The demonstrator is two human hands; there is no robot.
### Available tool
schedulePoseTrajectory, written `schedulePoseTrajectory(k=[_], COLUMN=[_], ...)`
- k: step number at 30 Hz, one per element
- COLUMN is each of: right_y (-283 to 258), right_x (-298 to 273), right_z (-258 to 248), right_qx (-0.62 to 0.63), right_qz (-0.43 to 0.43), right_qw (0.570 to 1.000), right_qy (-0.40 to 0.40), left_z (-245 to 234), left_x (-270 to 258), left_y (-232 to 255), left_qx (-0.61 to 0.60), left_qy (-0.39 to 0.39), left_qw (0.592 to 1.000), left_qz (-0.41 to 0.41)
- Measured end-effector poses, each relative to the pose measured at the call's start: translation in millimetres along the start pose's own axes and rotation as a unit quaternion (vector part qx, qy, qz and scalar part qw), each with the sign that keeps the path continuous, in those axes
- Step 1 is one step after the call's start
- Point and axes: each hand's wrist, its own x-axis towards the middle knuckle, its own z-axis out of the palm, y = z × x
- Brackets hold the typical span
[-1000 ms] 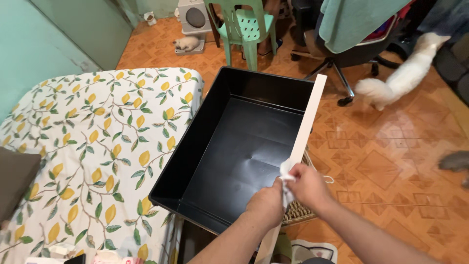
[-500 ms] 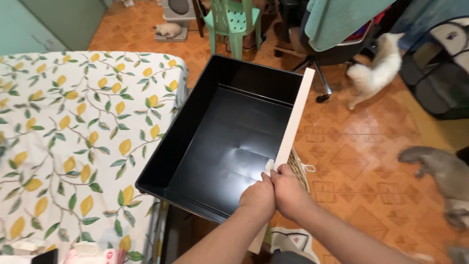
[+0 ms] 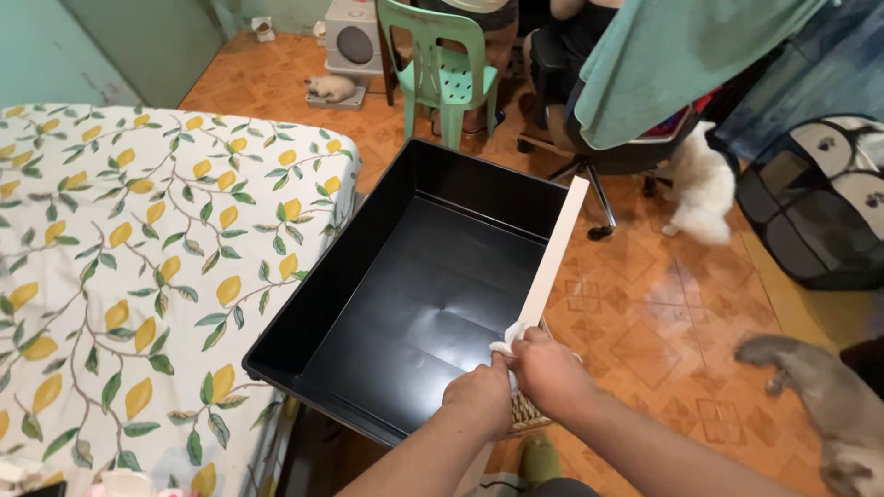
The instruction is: The person wipes the surfaces of a white drawer with a white cloth. They clean the top, sides, and front of the drawer, which is resting on a woven basket.
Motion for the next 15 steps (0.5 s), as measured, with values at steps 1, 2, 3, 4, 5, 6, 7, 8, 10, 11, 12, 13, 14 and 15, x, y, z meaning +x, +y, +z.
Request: schedulePoseTrajectory(k=[1,2,3,4,5,6,7,8,10,11,12,13,14,15], right_y=[6.5,14.2,26.1,40.0,51.0,58.7,65.1,70.2,67.9,69.0,73.8,80.5,88.4,96.3], right_x=[2.3,7.1,18.7,36.1,48.5,56.9,64.7,73.2,68.7,65.9,69.1,73.8,77.9,88.9], right_z=[-3.4,-4.7,-9.1,-16.6,-21.0,-23.1,-27.3,-33.9,-33.8,-36.5,-42.8,-48.4,-51.7,-55.1], right_qx=[0.015,0.031,0.03,0.028,0.028,0.022,0.015,0.006,0.012,0.014,0.045,0.075,0.106,0.09], right_qz=[-0.002,-0.006,-0.043,-0.082,-0.121,-0.131,-0.142,-0.155,-0.143,-0.136,-0.163,-0.189,-0.214,-0.2], right_qw=[1.0,0.999,0.997,0.991,0.982,0.985,0.987,0.987,0.99,0.991,0.986,0.979,0.971,0.976], right_qy=[0.013,0.025,0.065,0.103,0.141,0.11,0.08,0.048,0.01,-0.01,-0.009,-0.008,-0.007,0.005], left_z=[0.2,0.4,0.4,0.2,0.1,-1.2,-2.4,-4.3,-9.4,-11.1,-13.6,-16.5,-17.4,-19.9], left_x=[4.9,9.1,12.9,16.4,19.8,24.0,28.9,35.8,51.9,60.0,67.2,74.7,80.1,85.3], left_y=[4.0,6.8,9.8,13.4,18.0,22.9,29.1,36.3,49.2,57.1,64.1,71.5,78.1,81.5], left_qx=[0.002,0.003,-0.004,-0.012,-0.021,-0.027,-0.032,-0.04,-0.066,-0.079,-0.095,-0.111,-0.127,-0.138], left_qy=[0.002,0.003,0.016,0.029,0.043,0.047,0.051,0.056,0.071,0.077,0.086,0.095,0.103,0.112], left_qw=[1.0,1.0,1.0,0.999,0.999,0.998,0.997,0.996,0.991,0.987,0.983,0.978,0.972,0.968], left_qz=[-0.006,-0.014,-0.015,-0.018,-0.021,-0.034,-0.046,-0.06,-0.097,-0.116,-0.133,-0.15,-0.166,-0.18])
